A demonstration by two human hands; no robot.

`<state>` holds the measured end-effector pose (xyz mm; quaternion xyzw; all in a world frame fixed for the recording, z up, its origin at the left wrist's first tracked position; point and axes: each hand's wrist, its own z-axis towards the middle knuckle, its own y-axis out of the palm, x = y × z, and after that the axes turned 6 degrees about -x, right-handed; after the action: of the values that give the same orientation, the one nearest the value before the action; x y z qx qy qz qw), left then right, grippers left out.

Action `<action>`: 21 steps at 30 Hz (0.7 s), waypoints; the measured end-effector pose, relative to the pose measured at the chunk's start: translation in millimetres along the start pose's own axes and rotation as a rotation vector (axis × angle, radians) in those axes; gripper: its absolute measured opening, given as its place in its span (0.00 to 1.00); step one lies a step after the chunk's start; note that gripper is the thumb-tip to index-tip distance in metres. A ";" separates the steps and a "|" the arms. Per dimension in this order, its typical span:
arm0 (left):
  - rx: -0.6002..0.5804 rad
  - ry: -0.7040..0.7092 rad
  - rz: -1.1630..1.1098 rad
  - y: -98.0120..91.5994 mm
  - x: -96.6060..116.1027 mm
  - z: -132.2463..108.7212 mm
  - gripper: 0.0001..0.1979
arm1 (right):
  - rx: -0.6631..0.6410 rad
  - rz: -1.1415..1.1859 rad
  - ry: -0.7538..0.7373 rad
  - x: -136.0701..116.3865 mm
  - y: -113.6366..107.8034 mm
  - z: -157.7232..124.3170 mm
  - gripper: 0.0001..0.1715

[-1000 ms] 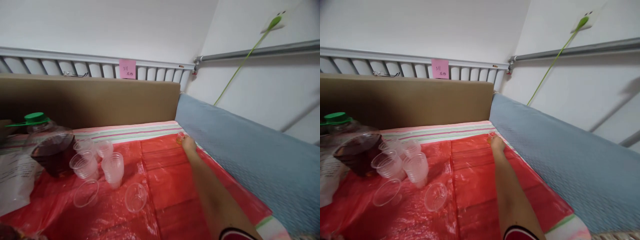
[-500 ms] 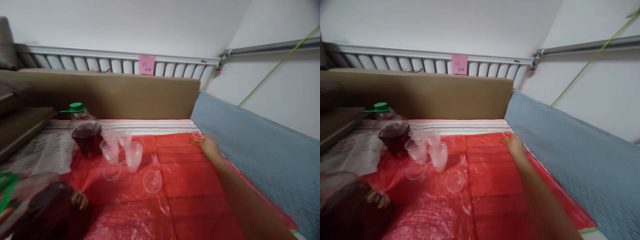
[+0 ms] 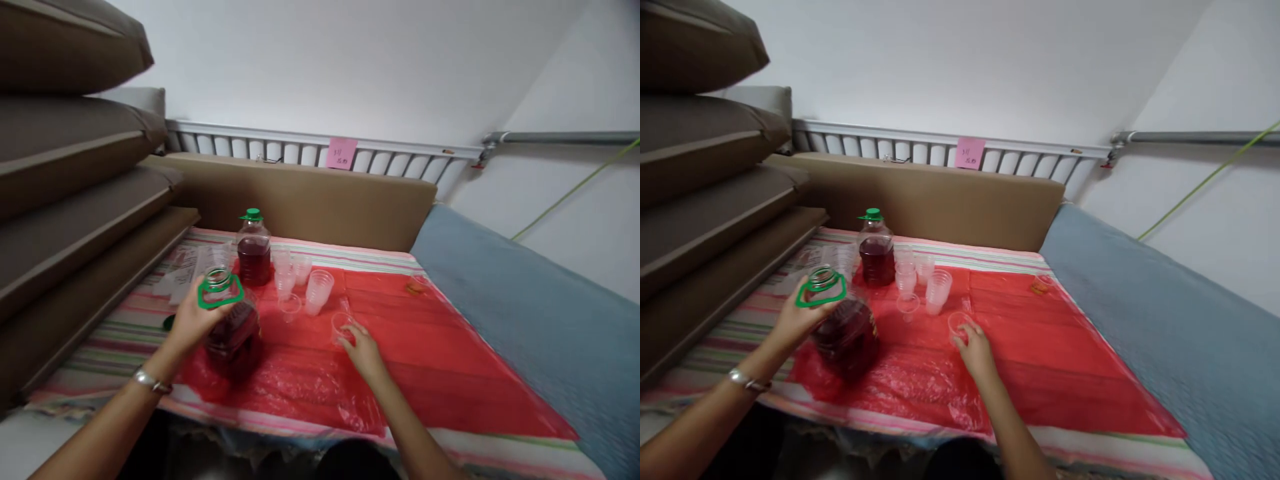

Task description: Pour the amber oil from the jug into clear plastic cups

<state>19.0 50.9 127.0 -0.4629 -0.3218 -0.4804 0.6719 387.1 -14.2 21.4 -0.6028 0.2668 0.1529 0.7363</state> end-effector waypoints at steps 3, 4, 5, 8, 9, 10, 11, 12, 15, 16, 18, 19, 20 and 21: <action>-0.039 0.026 0.026 -1.2 5.3 -0.9 0.27 | -0.013 -0.005 -0.039 -20.0 15.6 -5.1 0.07; -0.043 0.026 0.029 -1.9 7.0 -1.4 0.27 | -0.023 -0.007 -0.059 -28.5 21.0 -7.5 0.07; -0.047 0.030 0.031 -2.6 8.4 -1.9 0.27 | -0.033 -0.010 -0.078 -37.1 26.5 -9.9 0.07; -0.050 0.055 0.016 -3.4 10.8 -3.3 0.27 | -0.065 -0.026 -0.105 -57.1 39.4 -14.2 0.07; -0.053 0.064 0.006 -3.3 11.2 -3.6 0.27 | -0.073 -0.032 -0.106 -60.6 40.9 -14.4 0.06; -0.059 0.072 -0.005 -3.2 11.4 -3.8 0.28 | -0.080 -0.037 -0.105 -62.9 40.2 -14.2 0.04; -0.067 0.079 -0.015 -3.3 11.6 -3.9 0.28 | -0.085 -0.040 -0.104 -64.7 37.3 -13.6 0.02; -0.076 0.086 -0.024 -3.7 11.8 -3.8 0.29 | -0.082 -0.044 -0.106 -66.9 32.3 -12.9 0.03; -0.106 0.109 -0.058 -7.8 13.0 -2.9 0.32 | 0.011 -0.043 -0.183 -87.6 7.8 -14.3 0.13; -0.122 0.118 -0.076 -10.1 13.7 -3.0 0.34 | 0.064 -0.027 -0.246 -102.1 -1.5 -16.8 0.14; -0.154 0.132 -0.121 -15.8 14.7 -4.9 0.36 | 0.148 0.044 -0.429 -142.7 -17.4 -24.2 0.16; -0.162 0.133 -0.146 -18.9 14.5 -7.1 0.37 | 0.169 0.081 -0.540 -167.1 -22.8 -28.2 0.16; -0.163 0.127 -0.173 -22.2 13.3 -10.3 0.38 | 0.181 0.104 -0.639 -192.5 -26.0 -31.5 0.16; -0.156 0.113 -0.203 -25.6 10.9 -14.4 0.39 | 0.183 0.114 -0.722 -217.1 -26.8 -33.6 0.16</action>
<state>-1.7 30.8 139.3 -0.4510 -0.2901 -0.5947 0.5990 218.7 -31.9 163.9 -0.4261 0.0355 0.3719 0.8239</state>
